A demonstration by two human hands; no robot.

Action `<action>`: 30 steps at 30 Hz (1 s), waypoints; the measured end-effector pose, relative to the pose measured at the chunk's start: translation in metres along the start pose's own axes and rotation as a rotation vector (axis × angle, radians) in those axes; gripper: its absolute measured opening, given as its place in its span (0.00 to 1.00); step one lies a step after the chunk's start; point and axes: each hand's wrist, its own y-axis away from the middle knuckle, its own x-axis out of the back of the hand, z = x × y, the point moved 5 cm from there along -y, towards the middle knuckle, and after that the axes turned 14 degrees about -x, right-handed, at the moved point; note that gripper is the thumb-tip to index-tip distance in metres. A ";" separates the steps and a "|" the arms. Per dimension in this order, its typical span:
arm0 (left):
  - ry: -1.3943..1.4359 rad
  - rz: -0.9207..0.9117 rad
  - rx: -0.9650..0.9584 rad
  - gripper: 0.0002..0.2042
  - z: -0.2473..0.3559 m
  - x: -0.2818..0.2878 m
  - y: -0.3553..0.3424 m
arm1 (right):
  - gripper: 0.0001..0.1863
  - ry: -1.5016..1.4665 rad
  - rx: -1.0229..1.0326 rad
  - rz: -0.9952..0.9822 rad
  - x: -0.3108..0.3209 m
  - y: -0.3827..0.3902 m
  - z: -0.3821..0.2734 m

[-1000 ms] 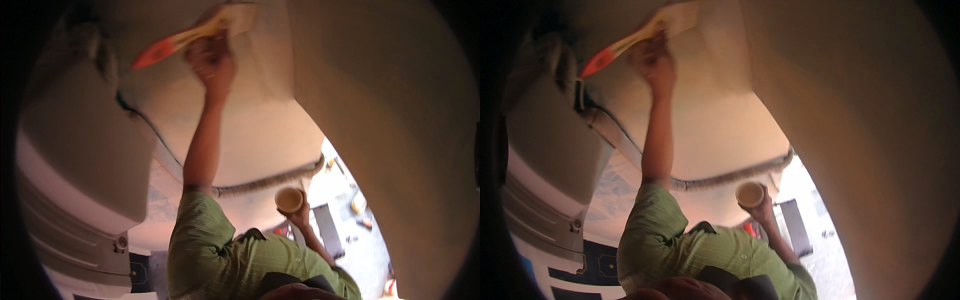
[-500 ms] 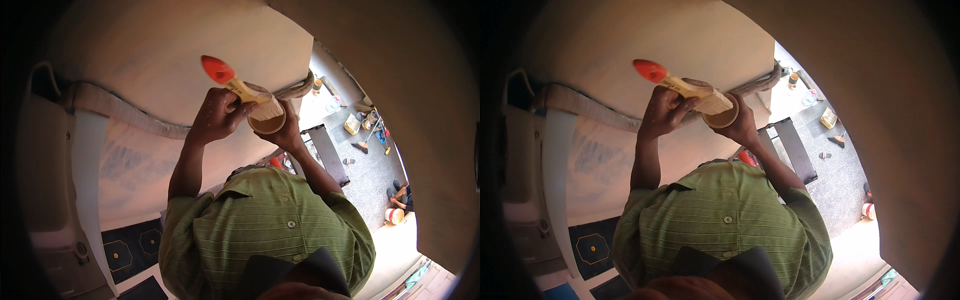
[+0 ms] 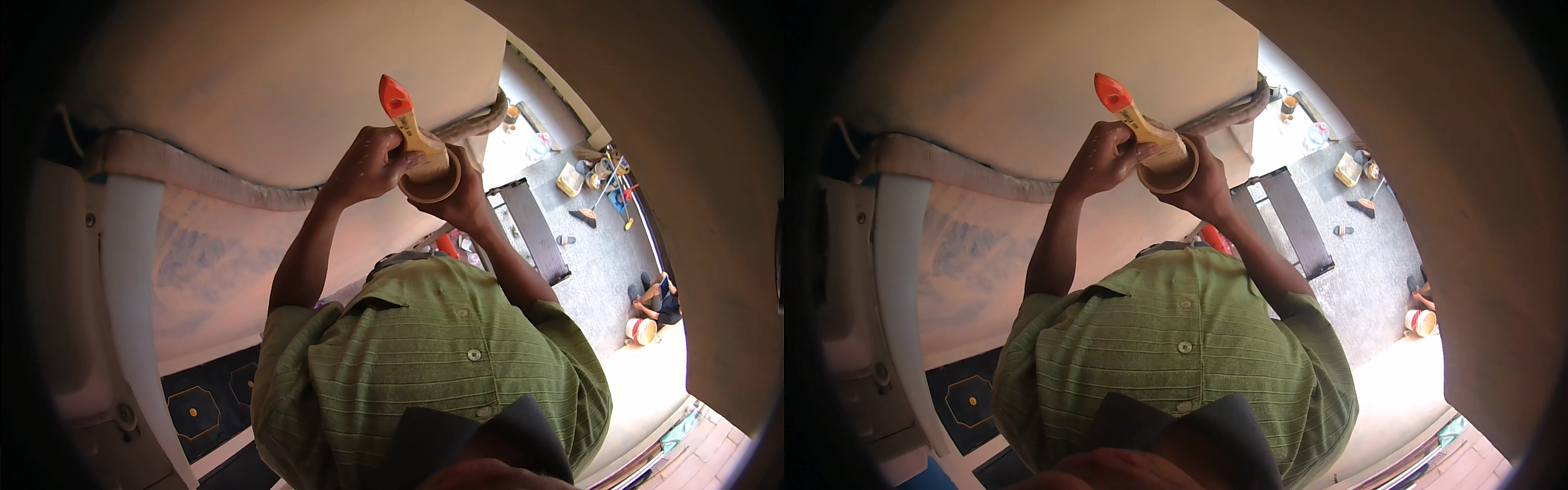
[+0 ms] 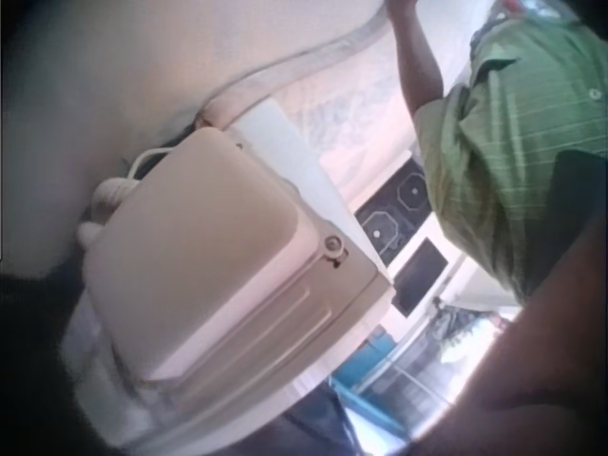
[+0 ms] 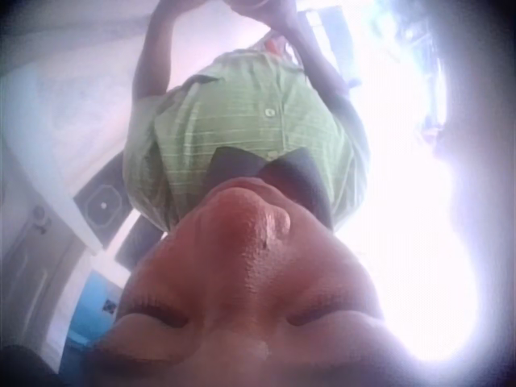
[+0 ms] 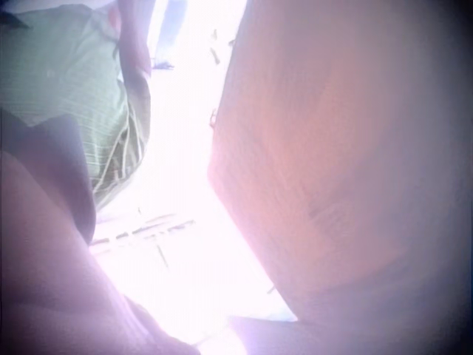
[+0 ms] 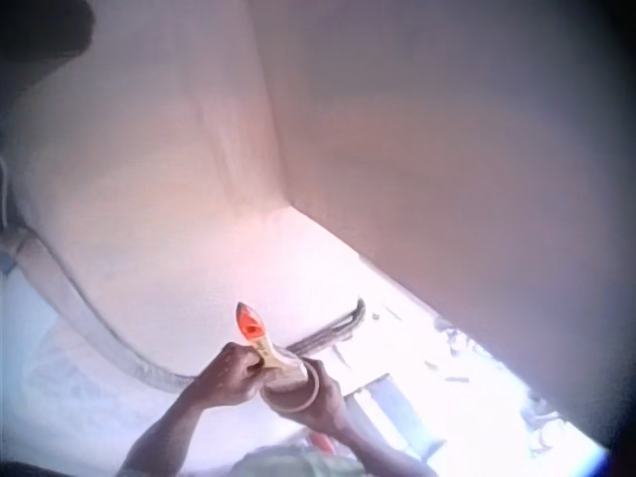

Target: The person paints a white ceiling using a red-handled paintbrush and a small cup of beige paint. They repeatedly dip the brush into the cup and apply paint to the ceiling surface in a repetitive manner.

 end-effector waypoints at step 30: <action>-0.036 0.083 -0.144 0.09 0.020 0.045 -0.005 | 0.47 0.038 0.019 0.051 -0.008 -0.014 -0.017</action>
